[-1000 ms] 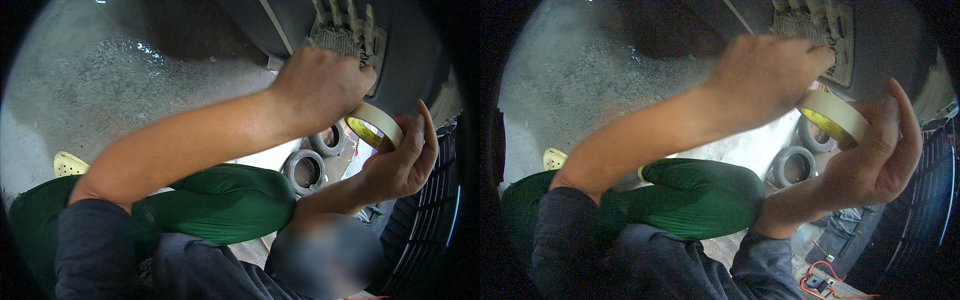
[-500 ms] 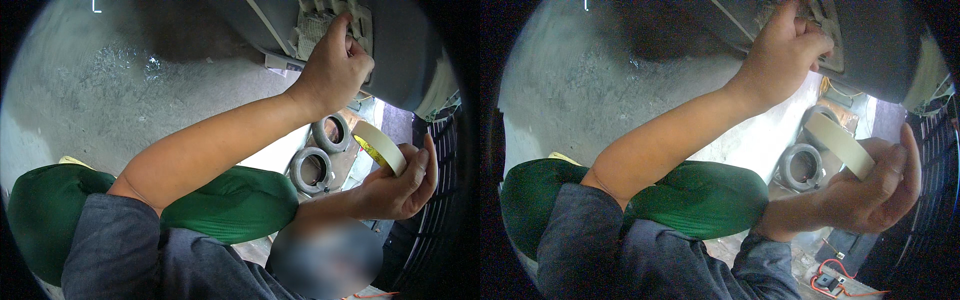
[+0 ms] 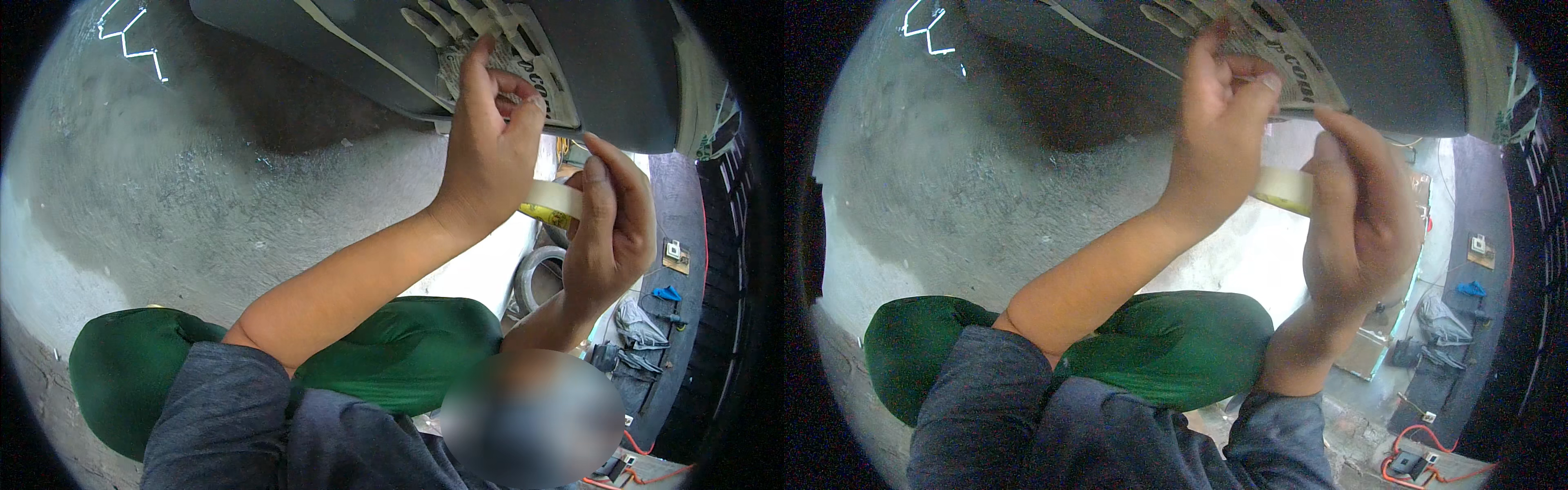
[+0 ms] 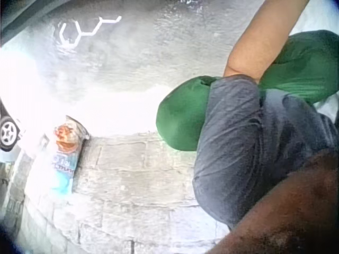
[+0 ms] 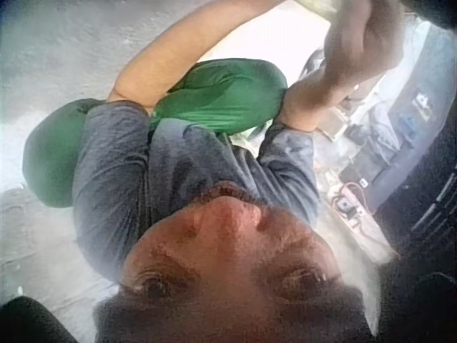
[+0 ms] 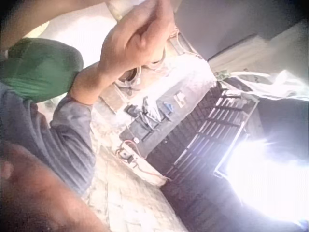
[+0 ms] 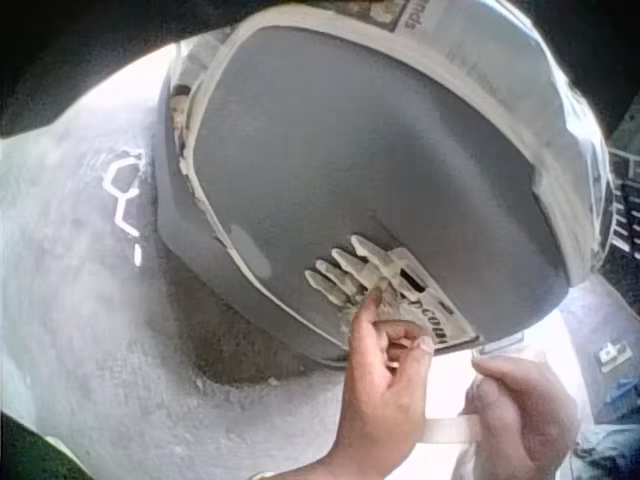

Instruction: The person crouches by a car bumper and repeatedly applies strips of masking tape to secure newspaper pieces over the bumper surface. The hands tear tape from a roll and press it onto the paper and bumper repeatedly.

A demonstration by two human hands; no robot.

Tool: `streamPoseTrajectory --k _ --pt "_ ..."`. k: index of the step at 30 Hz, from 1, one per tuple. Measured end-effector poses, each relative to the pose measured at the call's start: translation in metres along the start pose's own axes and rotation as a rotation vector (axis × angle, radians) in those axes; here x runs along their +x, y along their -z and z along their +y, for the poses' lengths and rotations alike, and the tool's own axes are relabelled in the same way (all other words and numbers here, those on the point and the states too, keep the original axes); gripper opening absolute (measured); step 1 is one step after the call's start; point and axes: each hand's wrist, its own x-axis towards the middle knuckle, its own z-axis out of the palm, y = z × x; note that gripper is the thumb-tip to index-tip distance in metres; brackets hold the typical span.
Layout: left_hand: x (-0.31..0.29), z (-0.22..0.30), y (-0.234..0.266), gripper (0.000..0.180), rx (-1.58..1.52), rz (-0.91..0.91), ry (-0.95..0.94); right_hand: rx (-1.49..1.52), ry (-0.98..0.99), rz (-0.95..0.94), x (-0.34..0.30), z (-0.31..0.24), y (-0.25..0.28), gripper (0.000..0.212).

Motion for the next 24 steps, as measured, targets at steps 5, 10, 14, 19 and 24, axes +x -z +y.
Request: streamPoseTrajectory --k 5,10,14,19,24 --pt "0.002 0.007 0.004 0.055 -0.148 0.054 0.083 -0.092 -0.032 -0.113 0.003 0.004 -0.004 0.015" --pt "0.013 0.048 0.007 0.024 -0.258 0.221 0.31 0.012 -0.219 -0.204 -0.002 0.009 -0.011 0.017" --pt "0.004 0.013 0.015 0.034 -0.304 0.152 0.108 0.014 -0.26 -0.338 -0.001 0.005 -0.013 0.026" --pt "0.004 0.014 0.01 0.03 -0.129 0.277 0.045 0.061 -0.036 -0.25 -0.001 0.012 0.007 0.043" --pt "0.015 0.041 0.021 0.015 -0.11 -0.191 0.237 0.047 -0.157 -0.165 0.0 -0.005 0.037 0.043"
